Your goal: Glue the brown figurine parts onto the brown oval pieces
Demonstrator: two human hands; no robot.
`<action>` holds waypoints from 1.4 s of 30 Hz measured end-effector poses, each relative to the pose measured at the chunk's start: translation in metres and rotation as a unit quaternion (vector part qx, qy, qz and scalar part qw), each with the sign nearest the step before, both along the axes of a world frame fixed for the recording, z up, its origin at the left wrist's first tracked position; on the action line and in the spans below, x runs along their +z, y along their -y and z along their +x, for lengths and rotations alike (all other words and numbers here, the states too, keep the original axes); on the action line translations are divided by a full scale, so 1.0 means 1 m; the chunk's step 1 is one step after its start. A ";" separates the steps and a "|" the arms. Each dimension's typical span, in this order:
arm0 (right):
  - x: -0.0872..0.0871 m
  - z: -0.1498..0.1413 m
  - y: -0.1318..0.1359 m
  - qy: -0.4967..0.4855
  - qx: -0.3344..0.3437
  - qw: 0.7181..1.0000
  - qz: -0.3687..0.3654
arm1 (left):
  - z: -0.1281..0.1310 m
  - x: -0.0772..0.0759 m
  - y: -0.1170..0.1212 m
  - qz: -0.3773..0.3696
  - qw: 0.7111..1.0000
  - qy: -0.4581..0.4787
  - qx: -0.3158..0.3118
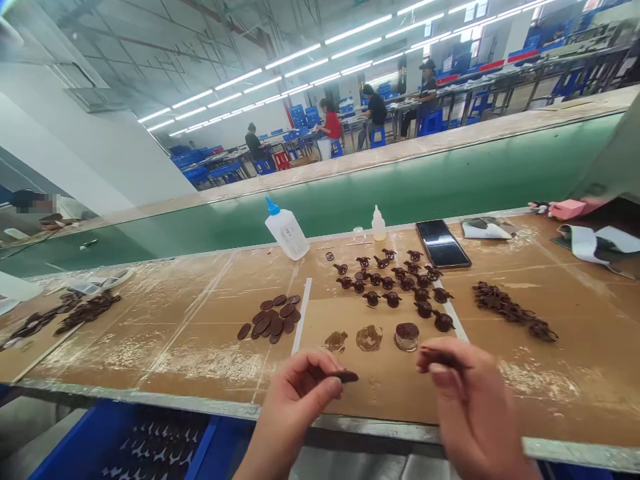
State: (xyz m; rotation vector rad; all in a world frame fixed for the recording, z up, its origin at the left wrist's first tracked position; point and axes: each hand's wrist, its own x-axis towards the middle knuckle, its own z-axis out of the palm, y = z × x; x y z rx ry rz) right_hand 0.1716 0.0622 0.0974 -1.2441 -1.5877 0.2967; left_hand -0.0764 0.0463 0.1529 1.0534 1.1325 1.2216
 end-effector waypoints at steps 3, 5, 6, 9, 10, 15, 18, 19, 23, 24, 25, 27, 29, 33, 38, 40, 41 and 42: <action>0.017 -0.032 0.006 -0.008 0.068 0.997 0.022 | 0.013 -0.001 0.006 -0.006 0.997 -0.049 -0.063; 0.023 -0.048 0.010 -0.020 0.065 0.996 0.051 | 0.017 0.003 0.008 0.000 0.990 -0.106 -0.088; 0.025 -0.055 0.011 -0.027 0.068 0.996 0.048 | 0.018 0.005 0.008 0.008 0.987 -0.135 -0.086; 0.026 -0.071 0.016 -0.088 0.089 0.992 -0.022 | 0.021 0.011 0.008 0.038 0.977 -0.198 -0.070; 0.026 -0.076 0.018 -0.122 0.087 0.987 -0.054 | 0.022 0.012 0.008 0.055 0.973 -0.215 -0.070; 0.027 -0.090 0.025 -0.236 0.038 0.961 -0.136 | 0.028 0.010 0.011 0.138 0.962 -0.233 -0.046; 0.026 -0.091 0.022 -0.302 0.031 0.936 -0.181 | 0.031 0.005 0.014 0.186 0.959 -0.214 -0.011; 0.027 -0.090 0.020 -0.330 0.037 0.921 -0.202 | 0.032 0.004 0.014 0.210 0.956 -0.205 -0.002; 0.027 -0.093 0.013 -0.455 0.066 0.842 -0.283 | 0.034 -0.006 0.013 0.317 0.935 -0.156 -0.020; 0.026 -0.094 0.012 -0.483 0.063 0.822 -0.295 | 0.034 -0.009 0.012 0.340 0.927 -0.156 -0.028; 0.024 -0.096 0.012 -0.509 0.055 0.804 -0.303 | 0.035 -0.012 0.011 0.361 0.917 -0.163 -0.031; 0.016 -0.099 0.016 -0.552 0.036 0.771 -0.315 | 0.036 -0.018 0.009 0.408 0.893 -0.188 -0.026; 0.006 -0.101 0.023 -0.582 0.028 0.746 -0.322 | 0.039 -0.024 0.007 0.451 0.869 -0.202 -0.018; -0.003 -0.101 0.042 -0.621 0.001 0.707 -0.339 | 0.041 -0.034 0.010 0.487 0.848 -0.208 -0.019; 0.009 -0.098 0.057 -0.577 -0.011 0.746 -0.333 | 0.037 -0.051 0.023 0.449 0.877 -0.157 -0.075; 0.010 -0.093 0.055 -0.530 -0.007 0.791 -0.305 | 0.035 -0.057 0.028 0.364 0.924 -0.047 -0.109; 0.009 -0.088 0.053 -0.501 -0.011 0.816 -0.288 | 0.035 -0.059 0.030 0.307 0.943 0.023 -0.125; 0.007 -0.082 0.050 -0.473 -0.017 0.838 -0.272 | 0.035 -0.061 0.031 0.250 0.953 0.094 -0.139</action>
